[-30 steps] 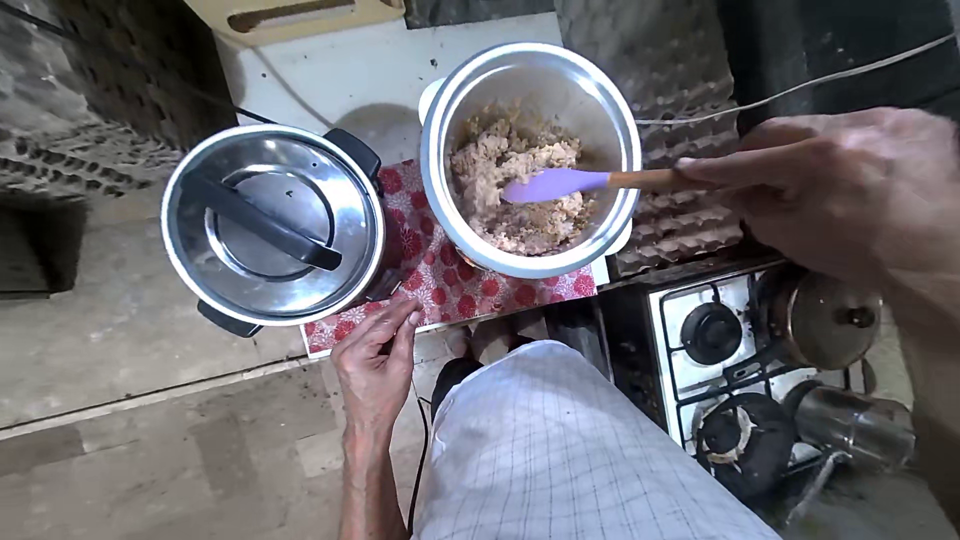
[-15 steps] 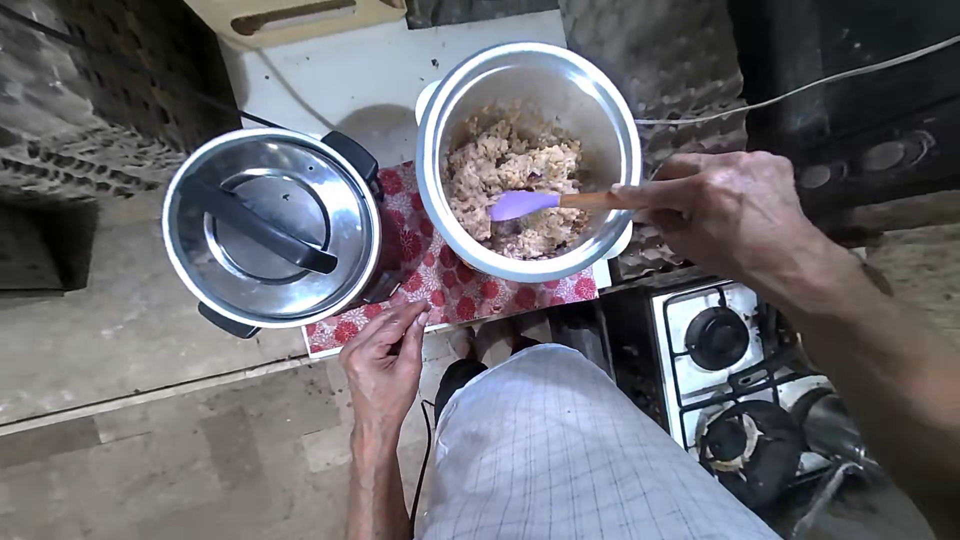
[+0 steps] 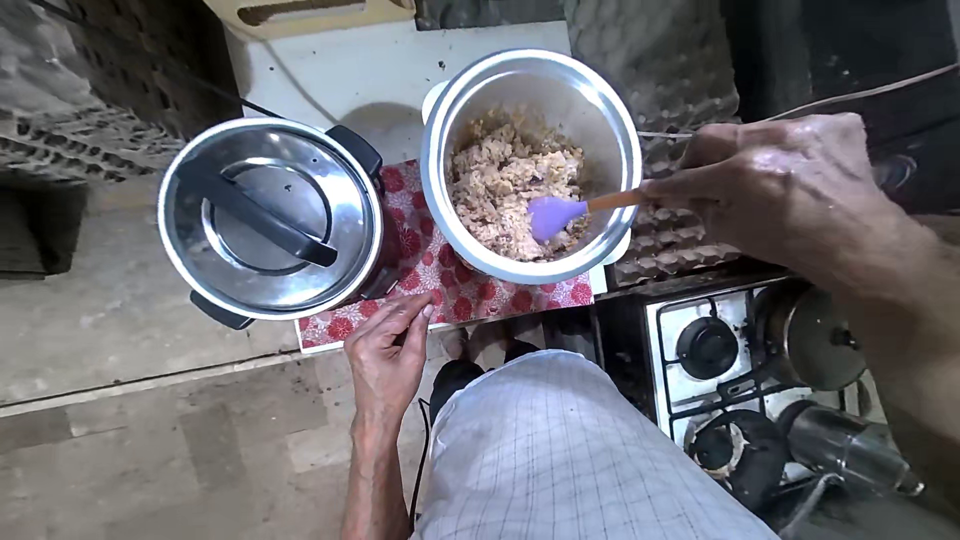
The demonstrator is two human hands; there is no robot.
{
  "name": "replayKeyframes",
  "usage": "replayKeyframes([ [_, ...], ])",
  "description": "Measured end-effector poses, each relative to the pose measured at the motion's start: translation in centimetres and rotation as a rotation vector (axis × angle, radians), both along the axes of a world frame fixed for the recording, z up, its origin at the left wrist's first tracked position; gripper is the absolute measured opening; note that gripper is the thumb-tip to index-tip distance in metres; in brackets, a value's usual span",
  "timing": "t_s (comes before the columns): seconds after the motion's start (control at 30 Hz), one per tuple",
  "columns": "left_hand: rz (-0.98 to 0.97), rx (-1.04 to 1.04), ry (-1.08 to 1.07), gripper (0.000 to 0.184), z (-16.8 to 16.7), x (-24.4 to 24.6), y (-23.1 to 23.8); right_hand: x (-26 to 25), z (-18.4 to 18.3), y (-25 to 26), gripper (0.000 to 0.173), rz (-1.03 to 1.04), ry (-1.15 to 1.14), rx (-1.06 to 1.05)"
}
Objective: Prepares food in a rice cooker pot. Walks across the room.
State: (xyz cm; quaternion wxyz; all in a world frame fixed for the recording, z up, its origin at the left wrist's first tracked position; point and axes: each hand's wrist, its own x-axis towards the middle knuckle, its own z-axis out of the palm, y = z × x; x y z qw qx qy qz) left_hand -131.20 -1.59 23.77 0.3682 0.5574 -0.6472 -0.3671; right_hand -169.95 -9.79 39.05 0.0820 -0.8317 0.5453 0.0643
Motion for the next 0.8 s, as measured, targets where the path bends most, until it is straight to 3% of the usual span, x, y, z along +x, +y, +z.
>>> replayKeyframes([
  [0.13,0.000,-0.009,0.004,0.018,-0.2,-0.3,-0.2,-0.9,-1.8,0.8,0.031,-0.108,-0.094,0.023],
  [0.3,-0.002,0.008,-0.009,0.018,-0.2,-0.4,-0.2,-1.2,3.0,0.8,0.033,-0.090,0.026,0.032],
  [0.47,0.012,0.002,0.002,0.018,-0.4,0.0,0.1,-8.6,3.0,-1.2,0.029,0.019,0.009,-0.026],
  [0.57,0.025,0.011,-0.006,0.018,-0.6,0.3,0.5,-2.6,4.4,-1.8,0.023,0.053,0.172,0.093],
  [0.63,0.031,0.025,-0.015,0.018,-0.7,0.6,0.9,-1.8,4.5,-3.1,0.021,0.081,0.230,0.134],
  [0.8,0.039,0.035,-0.013,0.018,-1.1,1.3,1.6,-9.5,2.4,-7.0,0.023,0.224,0.060,-0.022],
])
